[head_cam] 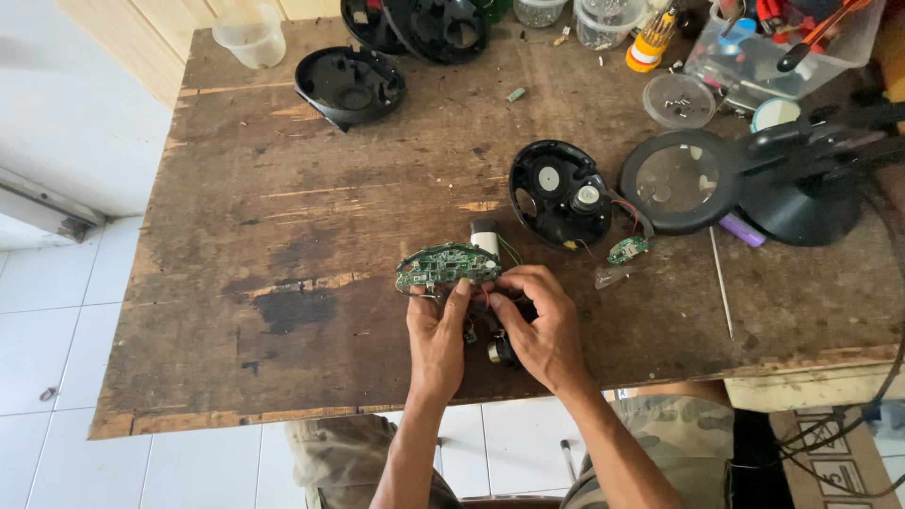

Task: The person uses a screwdriver to remove screws from a black circular electronic device on a wooden workbench. They then separate the casing, remove a circuit board and a small motor, and inspect the components using a magnifying lamp.

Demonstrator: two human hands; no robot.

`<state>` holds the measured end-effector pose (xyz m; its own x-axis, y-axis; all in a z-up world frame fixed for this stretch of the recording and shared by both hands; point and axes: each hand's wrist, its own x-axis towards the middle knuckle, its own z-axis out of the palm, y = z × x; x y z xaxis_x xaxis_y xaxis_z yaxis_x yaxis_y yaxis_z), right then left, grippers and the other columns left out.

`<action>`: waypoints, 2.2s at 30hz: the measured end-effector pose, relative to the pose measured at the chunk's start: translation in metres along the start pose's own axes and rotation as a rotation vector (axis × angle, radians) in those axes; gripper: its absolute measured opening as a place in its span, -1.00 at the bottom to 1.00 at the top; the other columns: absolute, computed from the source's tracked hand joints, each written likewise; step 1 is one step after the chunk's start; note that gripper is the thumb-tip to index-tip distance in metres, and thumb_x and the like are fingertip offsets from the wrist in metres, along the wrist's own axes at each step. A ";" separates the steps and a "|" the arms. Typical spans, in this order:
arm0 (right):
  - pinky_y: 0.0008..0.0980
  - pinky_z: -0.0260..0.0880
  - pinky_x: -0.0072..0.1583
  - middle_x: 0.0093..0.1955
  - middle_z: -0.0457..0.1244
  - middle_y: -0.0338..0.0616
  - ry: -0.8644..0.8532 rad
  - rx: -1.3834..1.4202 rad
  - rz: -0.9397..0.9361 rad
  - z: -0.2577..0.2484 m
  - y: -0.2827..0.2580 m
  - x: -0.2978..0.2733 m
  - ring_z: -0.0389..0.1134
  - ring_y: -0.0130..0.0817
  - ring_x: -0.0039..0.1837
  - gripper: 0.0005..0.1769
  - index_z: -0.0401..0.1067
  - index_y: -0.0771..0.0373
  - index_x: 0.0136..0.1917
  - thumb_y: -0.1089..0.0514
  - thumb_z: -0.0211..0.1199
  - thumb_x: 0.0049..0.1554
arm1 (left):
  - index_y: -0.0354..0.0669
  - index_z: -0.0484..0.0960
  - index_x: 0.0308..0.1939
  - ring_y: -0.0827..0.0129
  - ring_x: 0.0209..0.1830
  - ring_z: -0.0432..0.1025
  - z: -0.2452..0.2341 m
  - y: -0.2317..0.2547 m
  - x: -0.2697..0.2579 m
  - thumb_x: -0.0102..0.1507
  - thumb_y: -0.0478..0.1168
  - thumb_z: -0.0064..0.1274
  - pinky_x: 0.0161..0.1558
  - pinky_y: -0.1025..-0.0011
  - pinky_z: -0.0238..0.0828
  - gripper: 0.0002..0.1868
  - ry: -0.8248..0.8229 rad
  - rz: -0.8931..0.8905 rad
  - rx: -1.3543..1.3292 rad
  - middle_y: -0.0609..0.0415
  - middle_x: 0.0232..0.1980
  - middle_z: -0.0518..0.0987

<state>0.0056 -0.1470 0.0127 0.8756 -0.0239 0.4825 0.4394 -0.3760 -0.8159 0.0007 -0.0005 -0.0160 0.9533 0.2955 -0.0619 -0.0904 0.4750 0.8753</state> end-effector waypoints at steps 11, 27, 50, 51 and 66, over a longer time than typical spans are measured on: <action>-0.12 0.59 0.12 0.07 0.47 0.01 0.005 0.014 0.020 0.001 -0.001 -0.001 0.56 -0.05 0.08 -0.83 0.65 0.28 0.10 0.19 0.50 0.26 | -0.34 0.59 0.21 0.39 -0.06 0.66 0.000 0.007 0.000 0.44 -0.37 0.24 0.13 0.18 0.74 -0.73 -0.023 0.001 0.005 -0.07 -0.06 0.79; -0.51 0.41 0.09 0.30 0.23 -0.05 0.582 0.011 0.306 -0.104 0.062 0.008 0.31 -0.36 0.18 -0.68 0.36 0.33 0.45 0.24 0.30 0.50 | -0.41 0.56 0.05 -0.08 -0.08 0.77 0.023 0.031 0.002 0.47 -0.35 0.16 0.02 0.01 0.81 -0.84 -0.033 -0.046 -0.082 -0.38 -0.10 0.80; 0.03 0.80 0.20 0.05 0.42 -0.14 0.427 0.659 0.630 -0.171 0.134 0.056 0.61 0.00 0.05 -0.71 0.50 0.03 0.35 0.20 0.41 0.38 | -0.40 0.62 0.02 -0.15 -0.10 0.75 0.074 -0.026 0.017 0.46 -0.35 0.21 -0.02 -0.01 0.79 -0.86 0.005 -0.163 -0.238 -0.37 -0.09 0.80; 0.05 0.79 0.22 0.08 0.44 -0.10 0.411 0.685 0.613 -0.170 0.136 0.054 0.61 0.03 0.08 -0.69 0.50 0.04 0.37 0.21 0.39 0.39 | -0.40 0.63 0.02 -0.17 -0.09 0.75 0.074 -0.030 0.021 0.47 -0.34 0.20 -0.01 -0.02 0.79 -0.85 0.004 -0.164 -0.242 -0.37 -0.09 0.80; 0.08 0.75 0.16 0.29 0.49 0.05 0.121 1.006 0.519 -0.111 0.045 0.041 0.60 0.05 0.18 -0.57 0.45 0.01 0.42 0.14 0.33 0.29 | -0.27 0.54 -0.04 0.10 -0.17 0.72 0.090 -0.034 0.031 0.44 -0.37 0.26 -0.05 0.11 0.79 -0.83 0.032 -0.145 -0.247 -0.18 -0.16 0.77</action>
<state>0.0388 -0.2678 0.0314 0.9976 -0.0692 -0.0047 0.0392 0.6178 -0.7853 0.0589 -0.0825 -0.0041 0.9521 0.2342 -0.1966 -0.0250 0.7004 0.7134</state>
